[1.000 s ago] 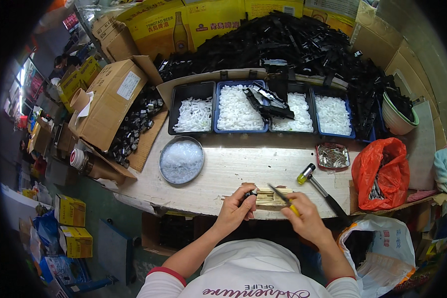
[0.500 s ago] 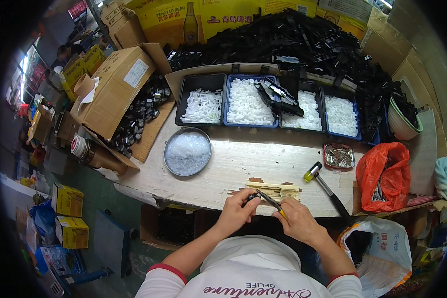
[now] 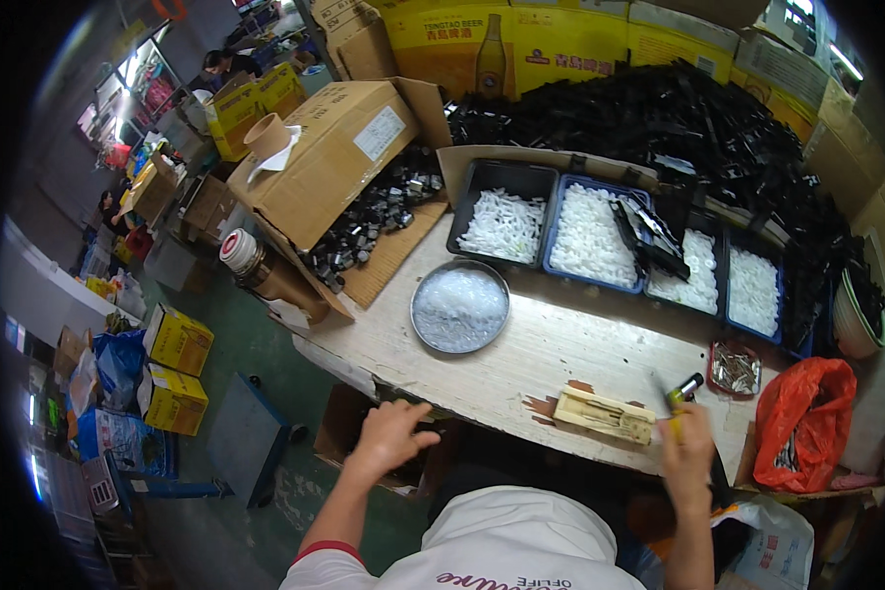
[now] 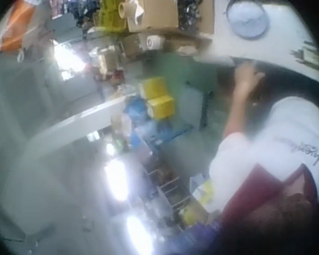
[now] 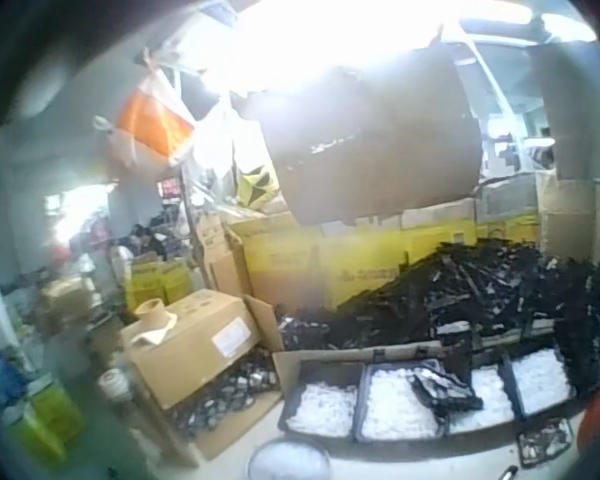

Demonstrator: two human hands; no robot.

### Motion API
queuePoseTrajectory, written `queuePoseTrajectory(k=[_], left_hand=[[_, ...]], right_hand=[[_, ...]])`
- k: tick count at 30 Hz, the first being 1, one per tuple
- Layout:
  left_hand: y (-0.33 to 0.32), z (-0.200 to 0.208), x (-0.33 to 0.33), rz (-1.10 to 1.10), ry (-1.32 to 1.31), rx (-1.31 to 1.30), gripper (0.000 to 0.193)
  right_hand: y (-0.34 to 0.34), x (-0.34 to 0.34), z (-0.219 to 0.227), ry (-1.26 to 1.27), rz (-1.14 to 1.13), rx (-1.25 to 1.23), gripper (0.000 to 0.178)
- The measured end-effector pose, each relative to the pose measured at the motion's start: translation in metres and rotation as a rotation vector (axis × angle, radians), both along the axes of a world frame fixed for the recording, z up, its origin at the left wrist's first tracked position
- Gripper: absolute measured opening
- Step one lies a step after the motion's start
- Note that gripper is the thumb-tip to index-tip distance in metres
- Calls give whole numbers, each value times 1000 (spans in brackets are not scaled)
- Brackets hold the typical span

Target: The person assembles small black plastic components by inserting white cylindrical pieces and metal pins into a wooden jig. They use a hammer to tap the pins into place and pliers to adjust the assembly. The finished units are placed into a cardboard box on the left side of the workspace.

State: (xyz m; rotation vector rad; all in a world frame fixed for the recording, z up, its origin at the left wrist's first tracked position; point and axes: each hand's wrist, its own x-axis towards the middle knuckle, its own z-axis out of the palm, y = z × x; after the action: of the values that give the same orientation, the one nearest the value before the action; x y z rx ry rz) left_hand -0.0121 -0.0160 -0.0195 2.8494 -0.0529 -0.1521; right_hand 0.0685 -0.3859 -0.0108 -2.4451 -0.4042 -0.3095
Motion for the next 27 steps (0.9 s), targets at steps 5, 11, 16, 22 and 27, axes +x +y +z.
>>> queuePoseTrajectory(k=[5, 11, 16, 22, 27], left_hand=[[54, 0, 75, 439, -327, -239, 24], [120, -40, 190, 775, -599, 153, 15], [151, -71, 196, 557, -749, 82, 6], [93, -68, 146, 361, -675, -147, 10], [57, -62, 117, 336, -708, -306, 12]], right_hand=[[-85, 14, -31, -69, -407, -275, 18], [-124, 10, -65, -50, -560, -439, 23], [-91, 28, -28, -229, -466, -325, 14], [-12, 108, -8, -384, -108, -124, 17], [37, 171, -2, -258, -116, -275, 29]])
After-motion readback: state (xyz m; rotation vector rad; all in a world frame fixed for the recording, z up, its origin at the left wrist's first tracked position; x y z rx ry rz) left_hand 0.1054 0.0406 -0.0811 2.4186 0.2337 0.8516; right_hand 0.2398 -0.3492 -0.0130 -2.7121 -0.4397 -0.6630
